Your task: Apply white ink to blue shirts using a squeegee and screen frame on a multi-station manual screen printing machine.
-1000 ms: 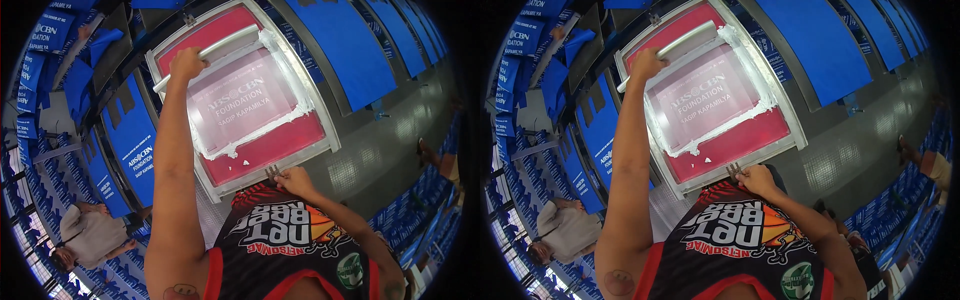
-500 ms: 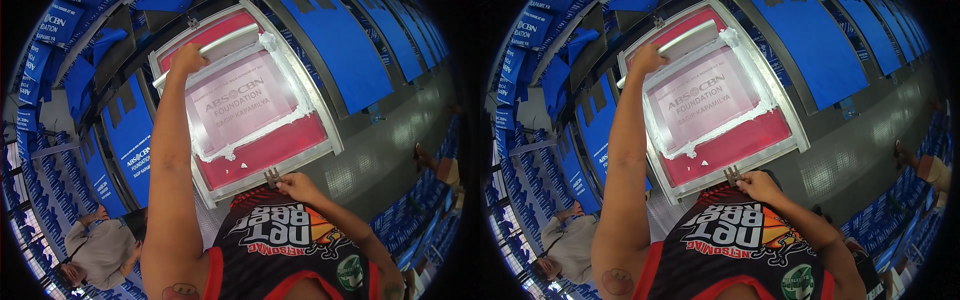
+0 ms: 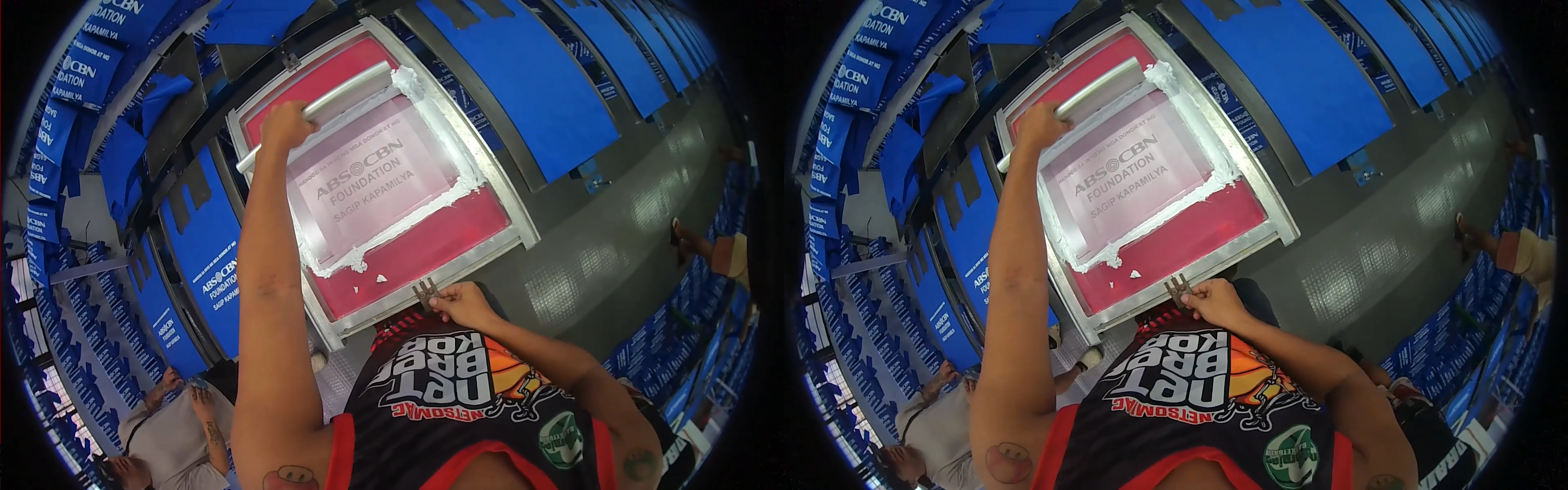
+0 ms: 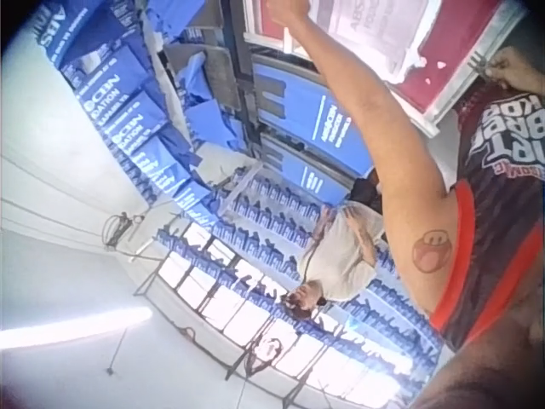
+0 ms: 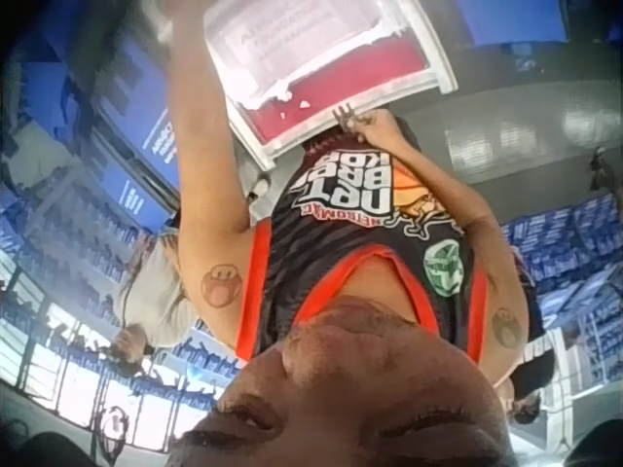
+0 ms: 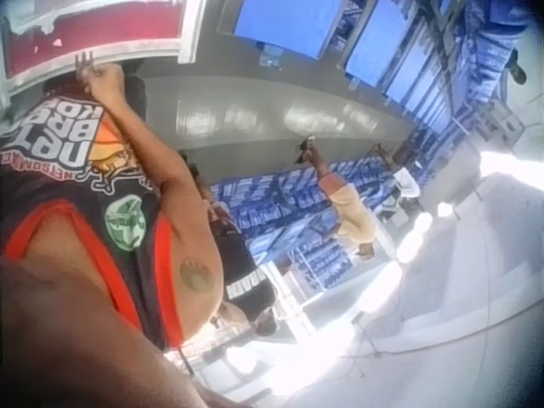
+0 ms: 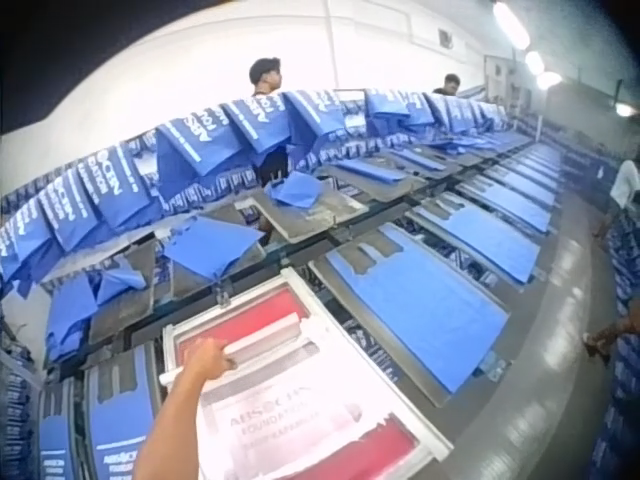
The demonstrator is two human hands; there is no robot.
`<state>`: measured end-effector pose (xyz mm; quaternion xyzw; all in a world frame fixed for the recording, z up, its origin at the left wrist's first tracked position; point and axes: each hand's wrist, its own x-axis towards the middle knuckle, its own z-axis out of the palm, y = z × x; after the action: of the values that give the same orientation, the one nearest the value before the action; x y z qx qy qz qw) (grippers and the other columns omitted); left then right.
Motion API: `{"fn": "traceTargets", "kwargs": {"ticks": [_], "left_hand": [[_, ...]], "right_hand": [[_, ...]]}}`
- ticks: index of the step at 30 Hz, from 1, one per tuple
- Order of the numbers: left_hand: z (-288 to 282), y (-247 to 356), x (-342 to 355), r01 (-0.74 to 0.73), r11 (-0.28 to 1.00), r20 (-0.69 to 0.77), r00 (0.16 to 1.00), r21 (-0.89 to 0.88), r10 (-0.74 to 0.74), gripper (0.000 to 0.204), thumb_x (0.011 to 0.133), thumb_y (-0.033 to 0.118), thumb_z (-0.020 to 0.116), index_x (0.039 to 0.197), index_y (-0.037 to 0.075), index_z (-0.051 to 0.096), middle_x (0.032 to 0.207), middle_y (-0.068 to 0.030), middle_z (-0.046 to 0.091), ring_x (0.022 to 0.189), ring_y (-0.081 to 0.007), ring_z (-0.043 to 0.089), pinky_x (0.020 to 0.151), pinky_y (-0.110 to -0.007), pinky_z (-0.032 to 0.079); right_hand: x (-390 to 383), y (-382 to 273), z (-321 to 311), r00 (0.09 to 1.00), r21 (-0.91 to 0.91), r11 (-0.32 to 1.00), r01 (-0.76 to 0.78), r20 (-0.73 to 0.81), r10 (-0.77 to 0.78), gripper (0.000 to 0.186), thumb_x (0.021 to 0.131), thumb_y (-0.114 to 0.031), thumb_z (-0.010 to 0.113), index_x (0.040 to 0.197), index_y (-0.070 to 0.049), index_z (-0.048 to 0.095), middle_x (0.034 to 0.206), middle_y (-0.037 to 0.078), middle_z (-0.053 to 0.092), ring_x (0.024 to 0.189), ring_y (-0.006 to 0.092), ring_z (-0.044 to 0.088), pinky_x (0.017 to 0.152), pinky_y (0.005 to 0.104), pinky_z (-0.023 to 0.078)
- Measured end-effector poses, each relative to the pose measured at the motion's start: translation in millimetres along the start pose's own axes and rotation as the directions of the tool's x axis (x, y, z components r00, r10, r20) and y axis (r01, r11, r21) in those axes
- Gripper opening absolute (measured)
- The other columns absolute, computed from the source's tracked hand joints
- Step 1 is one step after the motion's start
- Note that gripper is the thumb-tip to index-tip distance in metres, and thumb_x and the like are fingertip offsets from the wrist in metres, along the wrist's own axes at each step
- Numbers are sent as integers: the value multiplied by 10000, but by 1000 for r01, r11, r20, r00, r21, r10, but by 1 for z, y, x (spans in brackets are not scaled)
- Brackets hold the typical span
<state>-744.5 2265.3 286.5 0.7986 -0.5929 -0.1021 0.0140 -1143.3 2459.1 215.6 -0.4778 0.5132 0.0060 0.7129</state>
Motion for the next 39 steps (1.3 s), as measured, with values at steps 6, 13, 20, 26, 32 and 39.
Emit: {"fn": "traceTargets", "kwargs": {"ticks": [6, 13, 20, 26, 32, 39], "left_hand": [[35, 48, -97, -19, 995, -78, 997, 98, 27, 357, 773, 244, 662, 1127, 199, 660, 1020, -120, 671, 908, -319, 656, 803, -455, 510], [99, 135, -254, -74, 997, -322, 945, -26, 62, 263, 718, 52, 568, 962, 132, 625, 856, -105, 630, 761, -317, 635, 619, -436, 511], [22, 81, -138, 94, 993, 24, 995, -67, -93, 410, 710, 257, 756, 1092, 130, 675, 972, -156, 687, 913, -347, 652, 798, -439, 519], [96, 23, -68, -29, 995, -414, 908, 99, 67, 249, 750, 84, 580, 991, 112, 639, 889, -108, 646, 801, -341, 634, 670, -451, 514], [58, 75, -127, -43, 997, -126, 991, -68, 34, 218, 739, 105, 635, 946, 50, 596, 894, -140, 635, 821, -358, 628, 684, -461, 513], [14, -65, -156, 265, 499, 138, 951, -825, -277, 394, 808, 214, 712, 1081, -51, 610, 941, -180, 686, 822, -283, 683, 748, -388, 539]], "right_hand": [[6, 0, -2, 996, -98, 991, 88, 14, -87, 208, 850, -173, 680, 862, 34, 696, 689, 59, 676, 526, 78, 586, 504, 237, 465], [12, 10, -3, 984, -151, 974, 168, -27, -174, 193, 852, -185, 674, 849, 4, 712, 640, 55, 661, 519, 82, 600, 500, 258, 474], [14, 20, -7, 978, -160, 965, 206, 8, -207, 212, 854, -195, 674, 878, 12, 711, 637, 54, 657, 530, 83, 609, 512, 256, 481], [6, 3, -3, 983, -212, 960, 182, 44, -177, 204, 848, -217, 674, 857, -18, 720, 612, 105, 656, 530, 119, 640, 531, 276, 497], [12, -13, -23, 958, -794, 553, 251, 121, -261, 348, 853, -367, 658, 863, -24, 716, 640, 129, 662, 587, 194, 667, 590, 307, 509], [7, -113, -114, 815, -477, 847, 237, -377, -440, 522, 877, -492, 590, 983, 9, 686, 852, 178, 686, 789, 266, 665, 739, 407, 508]]}}
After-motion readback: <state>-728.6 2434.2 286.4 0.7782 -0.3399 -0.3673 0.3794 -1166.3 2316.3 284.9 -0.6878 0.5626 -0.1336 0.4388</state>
